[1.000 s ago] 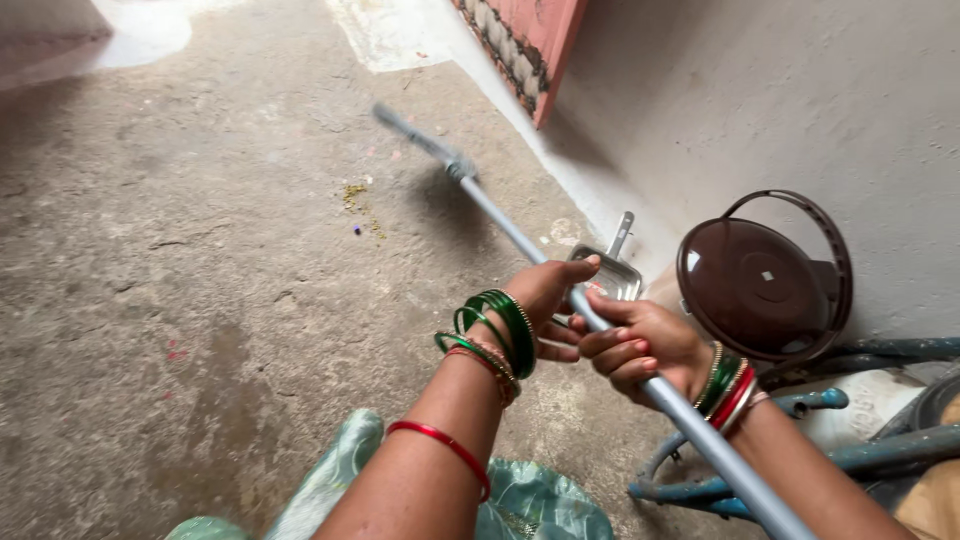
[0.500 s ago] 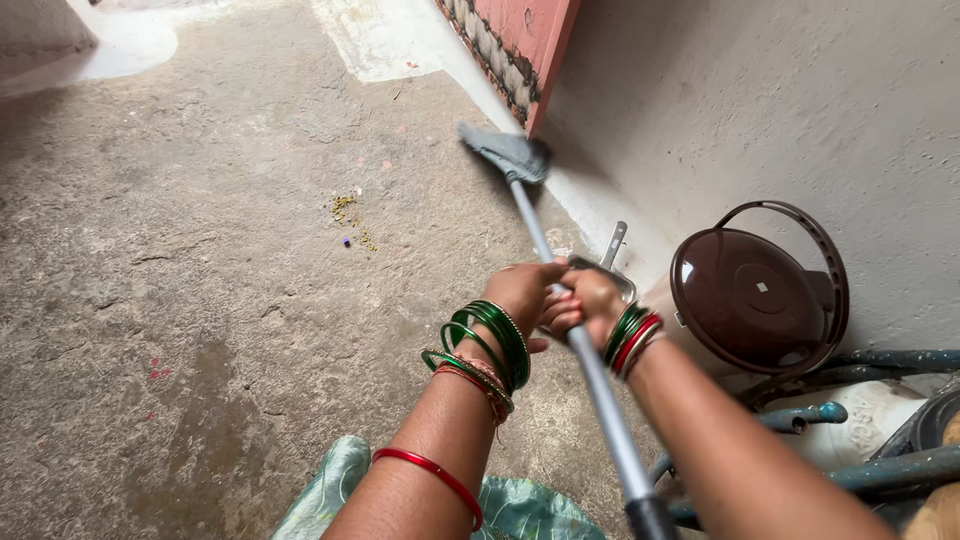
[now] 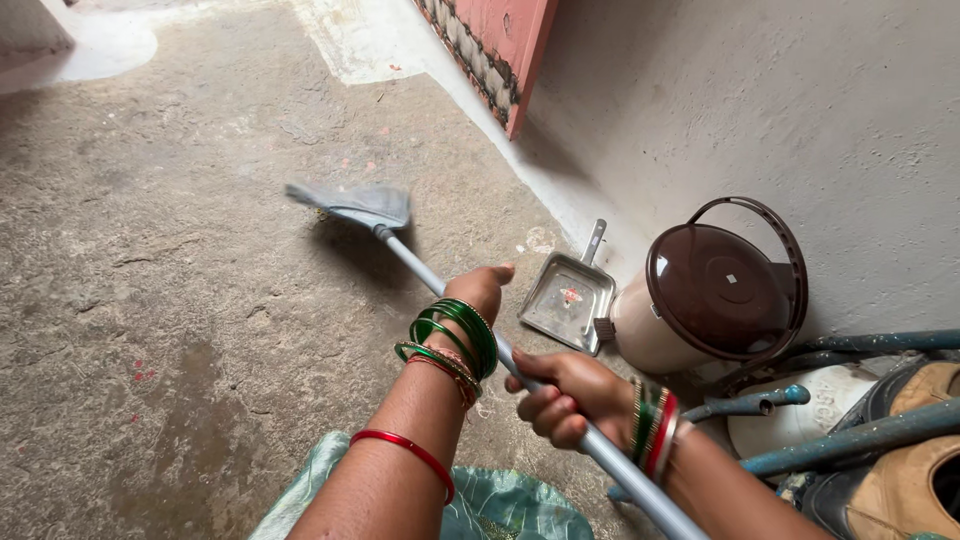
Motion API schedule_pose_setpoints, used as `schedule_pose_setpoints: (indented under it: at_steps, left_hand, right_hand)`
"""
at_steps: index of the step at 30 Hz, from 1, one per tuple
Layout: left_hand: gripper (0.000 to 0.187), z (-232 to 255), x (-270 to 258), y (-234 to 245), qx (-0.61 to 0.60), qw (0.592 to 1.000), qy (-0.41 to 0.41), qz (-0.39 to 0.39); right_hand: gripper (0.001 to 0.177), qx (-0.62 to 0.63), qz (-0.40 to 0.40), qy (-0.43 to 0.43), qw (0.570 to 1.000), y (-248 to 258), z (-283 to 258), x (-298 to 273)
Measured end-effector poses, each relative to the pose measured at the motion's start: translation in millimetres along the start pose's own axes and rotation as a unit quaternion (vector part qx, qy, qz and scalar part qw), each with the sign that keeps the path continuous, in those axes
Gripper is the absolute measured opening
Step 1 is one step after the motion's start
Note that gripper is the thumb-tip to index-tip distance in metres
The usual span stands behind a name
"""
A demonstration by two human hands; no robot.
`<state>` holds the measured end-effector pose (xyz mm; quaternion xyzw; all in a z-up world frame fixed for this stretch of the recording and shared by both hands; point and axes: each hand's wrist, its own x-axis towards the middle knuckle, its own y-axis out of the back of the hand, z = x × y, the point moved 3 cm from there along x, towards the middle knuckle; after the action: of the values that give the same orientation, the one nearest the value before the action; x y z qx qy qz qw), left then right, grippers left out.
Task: The person sweeps debris from a concrete floor into a metal dustpan using a broom.
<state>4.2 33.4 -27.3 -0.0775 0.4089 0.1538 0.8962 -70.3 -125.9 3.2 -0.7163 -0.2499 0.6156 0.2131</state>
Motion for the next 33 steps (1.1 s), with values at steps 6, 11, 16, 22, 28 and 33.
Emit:
schedule_pose_setpoints:
  at_steps: [6,11,16,22,28,33]
  left_hand:
    - [0.058,6,-30,8,0.011,0.999,0.036,-0.022]
    - [0.054,19,-52,4,0.042,0.998,0.021,-0.031]
    - [0.053,16,-39,2,0.036,0.999,0.026,-0.023]
    - [0.05,-8,28,-15,-0.119,0.989,-0.048,-0.071]
    - [0.059,-8,12,3,-0.013,1.0,0.004,0.002]
    - [0.058,-5,2,16,-0.042,0.997,-0.019,0.063]
  right_hand:
    - [0.033,-0.13,0.091,0.066,0.985,10,-19,-19]
    - [0.035,-0.111,0.104,0.133,0.979,30,-94,13]
    - [0.039,-0.065,0.169,0.152,0.972,32,-148,66]
    - [0.038,-0.062,0.162,0.122,0.977,23,-108,93]
    - [0.036,-0.137,0.097,0.06,0.984,16,-53,63]
    - [0.035,-0.252,0.169,0.039,0.952,-4,-34,17]
